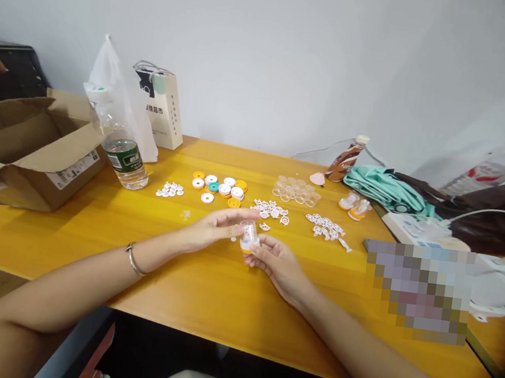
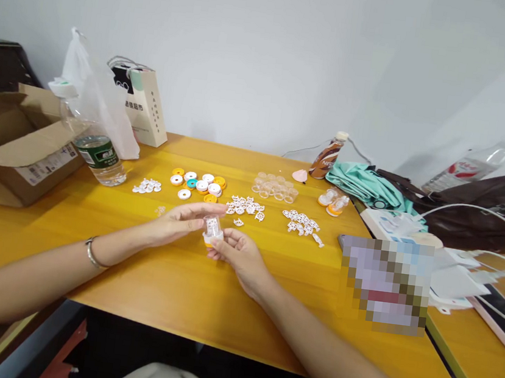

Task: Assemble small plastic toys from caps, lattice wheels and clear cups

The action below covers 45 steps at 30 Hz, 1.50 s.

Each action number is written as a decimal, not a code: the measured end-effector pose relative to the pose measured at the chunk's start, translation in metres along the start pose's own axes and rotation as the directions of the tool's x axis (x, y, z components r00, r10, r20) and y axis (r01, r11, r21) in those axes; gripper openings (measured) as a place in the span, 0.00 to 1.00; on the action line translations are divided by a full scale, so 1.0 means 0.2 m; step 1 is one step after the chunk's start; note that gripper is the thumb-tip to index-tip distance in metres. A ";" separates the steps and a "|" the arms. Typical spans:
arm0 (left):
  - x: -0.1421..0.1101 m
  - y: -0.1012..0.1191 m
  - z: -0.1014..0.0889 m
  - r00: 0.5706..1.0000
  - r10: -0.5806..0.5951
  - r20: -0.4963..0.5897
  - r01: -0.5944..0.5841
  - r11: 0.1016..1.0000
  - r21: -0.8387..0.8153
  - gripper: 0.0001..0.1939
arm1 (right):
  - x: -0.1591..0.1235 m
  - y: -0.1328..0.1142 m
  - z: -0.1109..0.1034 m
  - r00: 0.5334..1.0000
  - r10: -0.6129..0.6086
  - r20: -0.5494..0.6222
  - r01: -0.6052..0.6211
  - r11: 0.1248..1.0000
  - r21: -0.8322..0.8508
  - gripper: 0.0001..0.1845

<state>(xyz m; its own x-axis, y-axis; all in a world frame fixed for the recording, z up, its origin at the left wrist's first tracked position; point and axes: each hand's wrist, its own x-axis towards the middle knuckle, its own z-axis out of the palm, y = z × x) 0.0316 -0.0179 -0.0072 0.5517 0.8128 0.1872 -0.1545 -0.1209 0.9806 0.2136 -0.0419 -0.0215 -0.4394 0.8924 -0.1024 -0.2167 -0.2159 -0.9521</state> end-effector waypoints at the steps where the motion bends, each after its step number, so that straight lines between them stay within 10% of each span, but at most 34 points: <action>1: 0.00 -0.01 0.00 0.999 -0.008 -0.037 0.008 1.000 -0.003 0.18 | 0.00 0.00 0.00 1.000 -0.011 -0.008 0.011 1.000 -0.003 0.12; 26: -0.02 -0.01 0.09 0.998 -0.032 -0.056 0.012 0.947 -0.320 0.22 | -0.01 -0.01 0.01 0.996 -0.085 -0.014 0.085 0.996 0.023 0.11; 31: -0.01 -0.01 0.08 0.992 -0.061 -0.113 0.029 0.964 -0.264 0.11 | 0.00 0.00 0.00 0.995 -0.101 0.004 0.101 0.995 0.001 0.10; 45: -0.03 0.01 0.10 0.997 -0.027 -0.079 0.009 0.977 -0.211 0.22 | -0.01 -0.01 0.01 0.990 -0.143 0.016 0.144 0.987 -0.068 0.13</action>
<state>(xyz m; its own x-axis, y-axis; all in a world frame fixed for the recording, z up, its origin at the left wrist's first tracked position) 0.0443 -0.0349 -0.0061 0.4892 0.8581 0.1558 -0.3187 0.0097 0.9478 0.2141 -0.0447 -0.0198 -0.4176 0.9078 0.0397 -0.2177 -0.0576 -0.9743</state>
